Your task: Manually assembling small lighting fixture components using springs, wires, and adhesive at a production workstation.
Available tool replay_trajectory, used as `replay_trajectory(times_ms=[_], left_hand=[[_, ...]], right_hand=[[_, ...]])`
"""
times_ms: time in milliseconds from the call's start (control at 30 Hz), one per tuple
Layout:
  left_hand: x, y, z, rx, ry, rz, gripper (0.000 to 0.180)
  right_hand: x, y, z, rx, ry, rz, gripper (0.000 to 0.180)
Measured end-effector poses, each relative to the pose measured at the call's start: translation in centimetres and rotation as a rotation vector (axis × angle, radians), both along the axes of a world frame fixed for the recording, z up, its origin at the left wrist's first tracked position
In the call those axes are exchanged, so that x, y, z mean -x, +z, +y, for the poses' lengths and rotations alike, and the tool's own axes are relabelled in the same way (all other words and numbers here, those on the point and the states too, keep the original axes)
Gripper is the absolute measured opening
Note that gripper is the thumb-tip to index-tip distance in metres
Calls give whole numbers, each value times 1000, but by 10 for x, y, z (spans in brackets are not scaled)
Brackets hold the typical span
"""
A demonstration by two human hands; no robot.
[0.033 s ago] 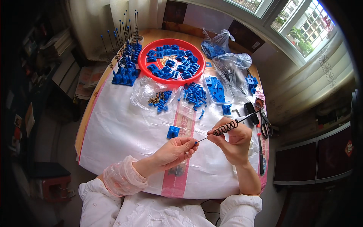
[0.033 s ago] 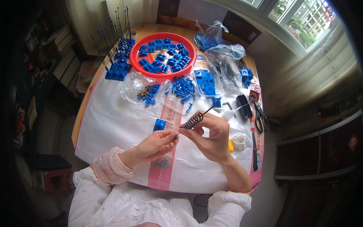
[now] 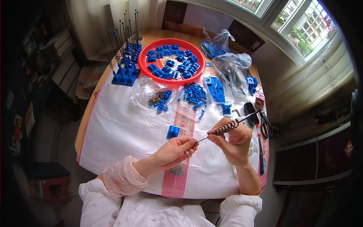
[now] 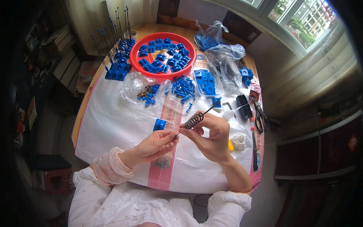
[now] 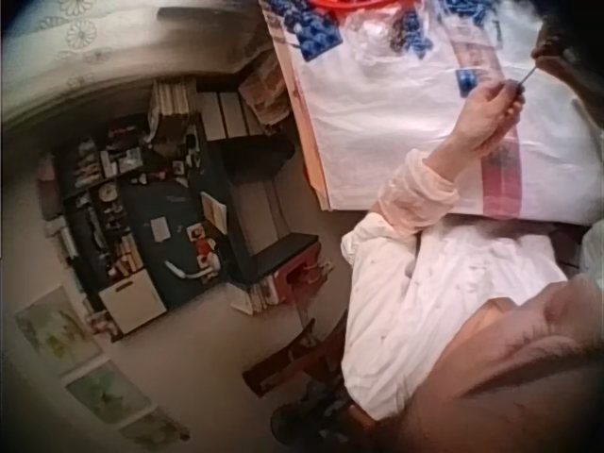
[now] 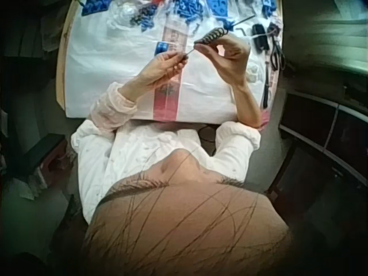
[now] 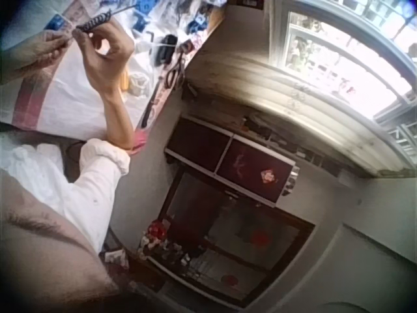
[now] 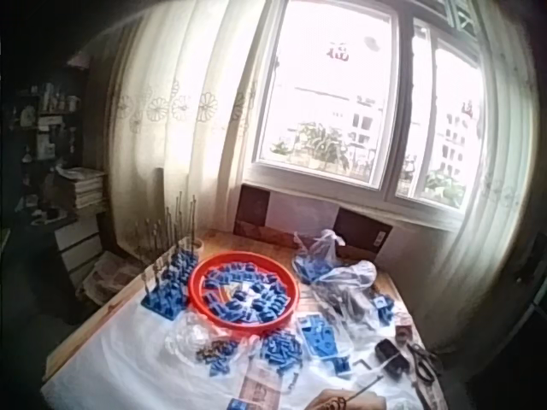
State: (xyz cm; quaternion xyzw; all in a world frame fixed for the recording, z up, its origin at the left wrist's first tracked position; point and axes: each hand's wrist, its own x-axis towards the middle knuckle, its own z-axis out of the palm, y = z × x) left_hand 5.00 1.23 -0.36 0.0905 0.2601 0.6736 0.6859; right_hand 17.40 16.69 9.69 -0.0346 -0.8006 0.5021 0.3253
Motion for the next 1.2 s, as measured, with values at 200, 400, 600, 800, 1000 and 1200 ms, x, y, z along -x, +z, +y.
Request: replay_trajectory(times_ms=[200,400,600,800,1000,1200], left_hand=[[0,2,-1,12,0,6,19],[1,2,0,31,3,29,20],[1,2,0,20,2,17,19],[2,-1,-1,-5,-23,46,21],[2,-2,-1,-5,-22,57,21],[2,0,-1,-2,-27,58,21]], right_hand=[[-4,6,0,28,-29,28,8],[-5,7,-1,48,-30,25,8],[-5,5,-1,53,-35,8,9],[-4,0,0,52,-29,3,9],[-3,2,-1,40,-38,-11,9],[-3,1,0,20,-34,-17,8]])
